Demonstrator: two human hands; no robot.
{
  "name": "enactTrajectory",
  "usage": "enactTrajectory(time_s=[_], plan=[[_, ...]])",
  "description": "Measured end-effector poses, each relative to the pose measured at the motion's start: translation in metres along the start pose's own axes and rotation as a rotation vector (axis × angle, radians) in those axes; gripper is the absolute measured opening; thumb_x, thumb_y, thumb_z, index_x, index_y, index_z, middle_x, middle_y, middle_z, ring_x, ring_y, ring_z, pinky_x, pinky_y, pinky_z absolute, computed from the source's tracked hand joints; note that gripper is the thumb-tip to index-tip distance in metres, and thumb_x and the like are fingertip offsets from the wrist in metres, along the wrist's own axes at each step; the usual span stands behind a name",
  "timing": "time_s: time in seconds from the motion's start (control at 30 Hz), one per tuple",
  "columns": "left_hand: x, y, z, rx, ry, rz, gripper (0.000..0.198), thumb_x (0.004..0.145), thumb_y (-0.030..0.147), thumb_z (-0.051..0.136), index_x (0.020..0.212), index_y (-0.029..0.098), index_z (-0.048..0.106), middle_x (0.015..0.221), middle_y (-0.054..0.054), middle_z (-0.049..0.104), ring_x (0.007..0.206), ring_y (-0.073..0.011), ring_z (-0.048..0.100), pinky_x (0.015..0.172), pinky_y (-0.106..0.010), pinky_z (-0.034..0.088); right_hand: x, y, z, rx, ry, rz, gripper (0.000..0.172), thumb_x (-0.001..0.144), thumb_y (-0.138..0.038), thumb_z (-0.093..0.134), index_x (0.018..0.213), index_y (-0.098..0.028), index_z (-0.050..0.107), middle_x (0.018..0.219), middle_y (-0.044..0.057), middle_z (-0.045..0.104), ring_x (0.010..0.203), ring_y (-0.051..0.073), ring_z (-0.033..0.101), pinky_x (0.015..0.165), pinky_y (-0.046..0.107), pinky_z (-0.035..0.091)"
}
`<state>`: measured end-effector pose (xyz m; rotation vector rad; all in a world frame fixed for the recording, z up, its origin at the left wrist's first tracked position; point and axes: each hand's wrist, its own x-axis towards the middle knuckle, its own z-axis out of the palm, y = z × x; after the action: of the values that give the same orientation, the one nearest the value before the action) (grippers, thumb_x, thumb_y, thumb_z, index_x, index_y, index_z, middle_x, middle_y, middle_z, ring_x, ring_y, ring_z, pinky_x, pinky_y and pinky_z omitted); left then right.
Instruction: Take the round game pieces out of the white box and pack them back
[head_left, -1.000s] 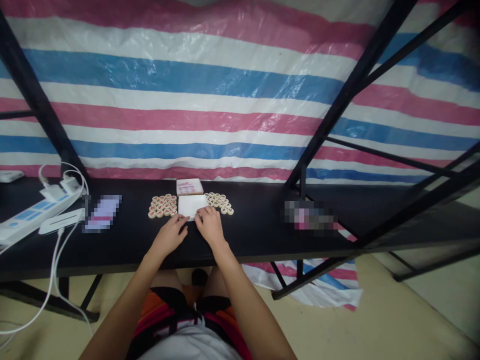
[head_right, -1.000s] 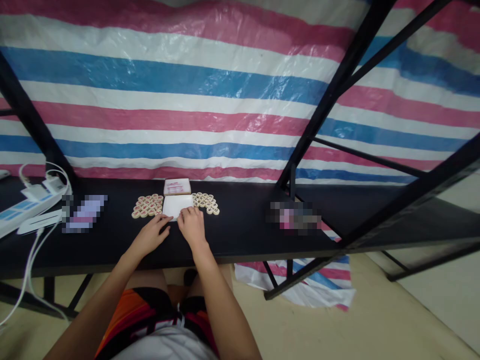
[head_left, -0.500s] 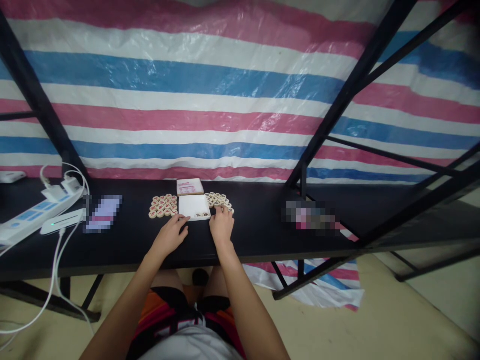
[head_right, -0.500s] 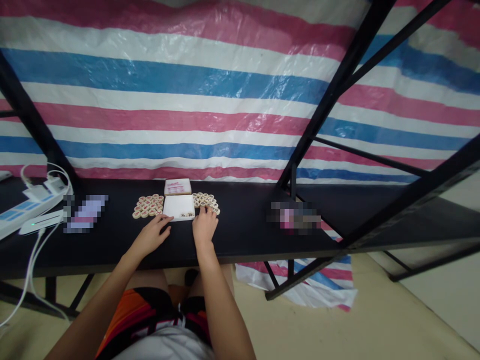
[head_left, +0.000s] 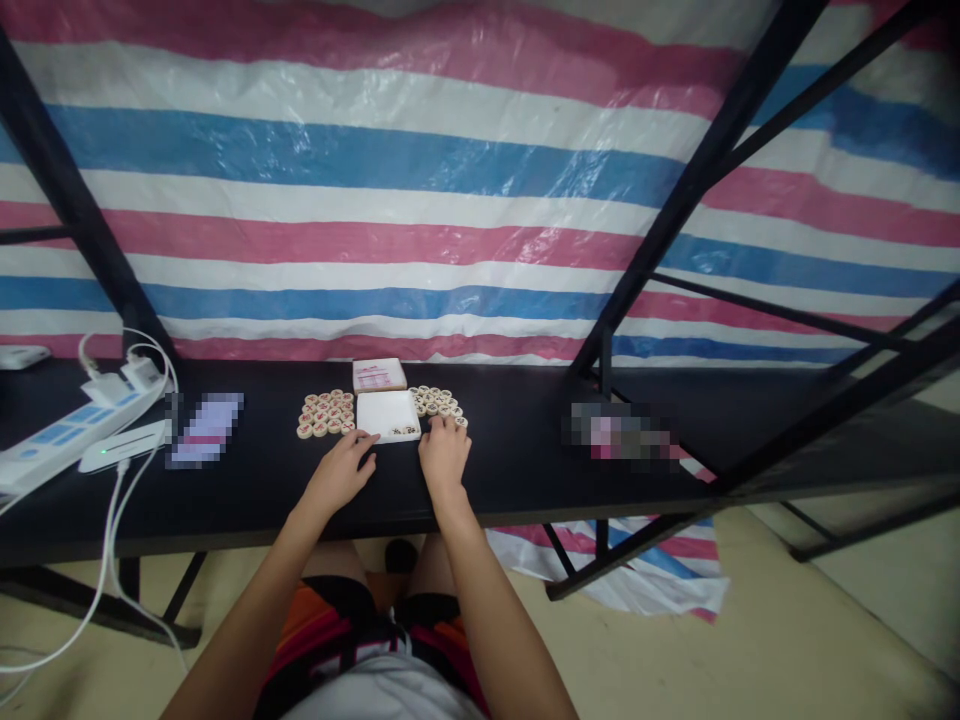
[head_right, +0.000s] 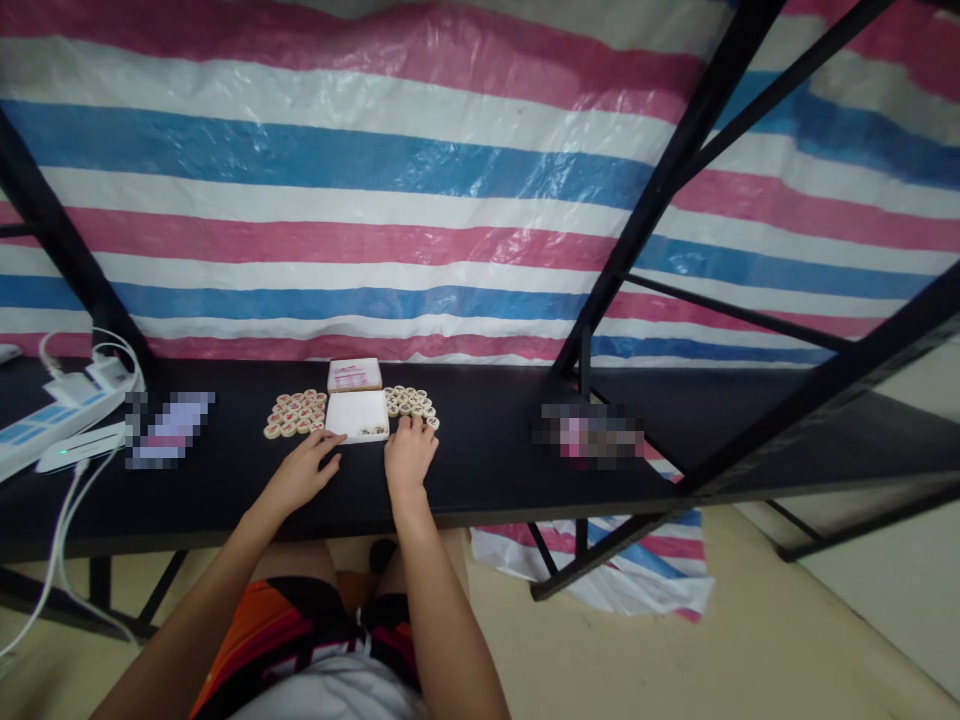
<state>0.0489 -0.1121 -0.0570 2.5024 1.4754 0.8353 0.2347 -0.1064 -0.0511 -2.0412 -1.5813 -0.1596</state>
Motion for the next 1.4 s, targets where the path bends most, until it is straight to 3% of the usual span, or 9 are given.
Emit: enactTrajectory(time_s=[0.23, 0.47, 0.67, 0.77, 1.0, 1.13, 1.4], plan=[[0.000, 0.003, -0.002, -0.004, -0.014, -0.018, 0.036, 0.089, 0.026, 0.044, 0.120, 0.020, 0.061, 0.116, -0.009, 0.057, 0.105, -0.0218, 0.057, 0.092, -0.034, 0.048, -0.001, -0.001, -0.001, 0.001, 0.027, 0.008, 0.025, 0.082, -0.010, 0.045, 0.097, -0.017, 0.064, 0.101, 0.014, 0.062, 0.091, 0.025, 0.054, 0.074, 0.035, 0.038], [0.000, 0.002, -0.001, 0.038, -0.034, -0.013, 0.037, 0.090, 0.027, 0.041, 0.122, 0.020, 0.059, 0.118, -0.009, 0.056, 0.107, -0.0219, 0.057, 0.092, -0.034, 0.047, 0.002, 0.000, -0.001, 0.111, 0.054, 0.021, 0.025, 0.084, -0.012, 0.045, 0.102, -0.018, 0.062, 0.104, 0.012, 0.061, 0.096, 0.024, 0.053, 0.078, 0.035, 0.039], [0.000, 0.002, 0.000, 0.036, -0.020, -0.012, 0.037, 0.089, 0.027, 0.042, 0.121, 0.019, 0.060, 0.117, -0.009, 0.056, 0.105, -0.0219, 0.057, 0.092, -0.034, 0.047, 0.009, -0.002, 0.008, 0.346, 0.075, -0.279, 0.021, 0.087, -0.012, 0.043, 0.098, -0.016, 0.061, 0.103, 0.009, 0.060, 0.099, 0.020, 0.053, 0.089, 0.031, 0.039], [0.000, 0.002, 0.000, 0.030, -0.017, -0.001, 0.037, 0.089, 0.026, 0.042, 0.121, 0.019, 0.060, 0.117, -0.009, 0.057, 0.104, -0.0218, 0.058, 0.092, -0.034, 0.047, 0.015, -0.005, 0.014, 0.381, 0.048, -0.356, 0.021, 0.085, -0.008, 0.044, 0.094, -0.016, 0.062, 0.100, 0.007, 0.061, 0.097, 0.018, 0.053, 0.089, 0.029, 0.039], [0.001, 0.001, 0.000, 0.019, -0.018, -0.001, 0.037, 0.089, 0.027, 0.043, 0.121, 0.019, 0.059, 0.116, -0.009, 0.057, 0.105, -0.0217, 0.057, 0.091, -0.033, 0.048, 0.021, -0.011, 0.013, 0.306, -0.072, -0.350, 0.020, 0.089, -0.012, 0.046, 0.091, -0.016, 0.066, 0.093, 0.007, 0.067, 0.092, 0.018, 0.058, 0.085, 0.028, 0.040], [0.001, 0.001, 0.000, 0.009, -0.008, 0.005, 0.036, 0.089, 0.027, 0.044, 0.121, 0.020, 0.060, 0.115, -0.008, 0.058, 0.103, -0.0215, 0.058, 0.090, -0.033, 0.048, 0.016, -0.016, 0.007, 0.223, -0.065, -0.380, 0.030, 0.096, -0.027, 0.042, 0.086, -0.016, 0.068, 0.090, 0.009, 0.070, 0.103, 0.021, 0.057, 0.094, 0.032, 0.035], [0.001, 0.002, 0.000, 0.015, -0.019, -0.002, 0.036, 0.089, 0.027, 0.044, 0.121, 0.019, 0.059, 0.116, -0.009, 0.057, 0.104, -0.0215, 0.058, 0.092, -0.034, 0.048, 0.009, -0.014, 0.005, 0.162, -0.061, -0.395, 0.034, 0.098, -0.032, 0.038, 0.095, -0.017, 0.069, 0.106, 0.008, 0.069, 0.117, 0.023, 0.051, 0.106, 0.041, 0.023]])
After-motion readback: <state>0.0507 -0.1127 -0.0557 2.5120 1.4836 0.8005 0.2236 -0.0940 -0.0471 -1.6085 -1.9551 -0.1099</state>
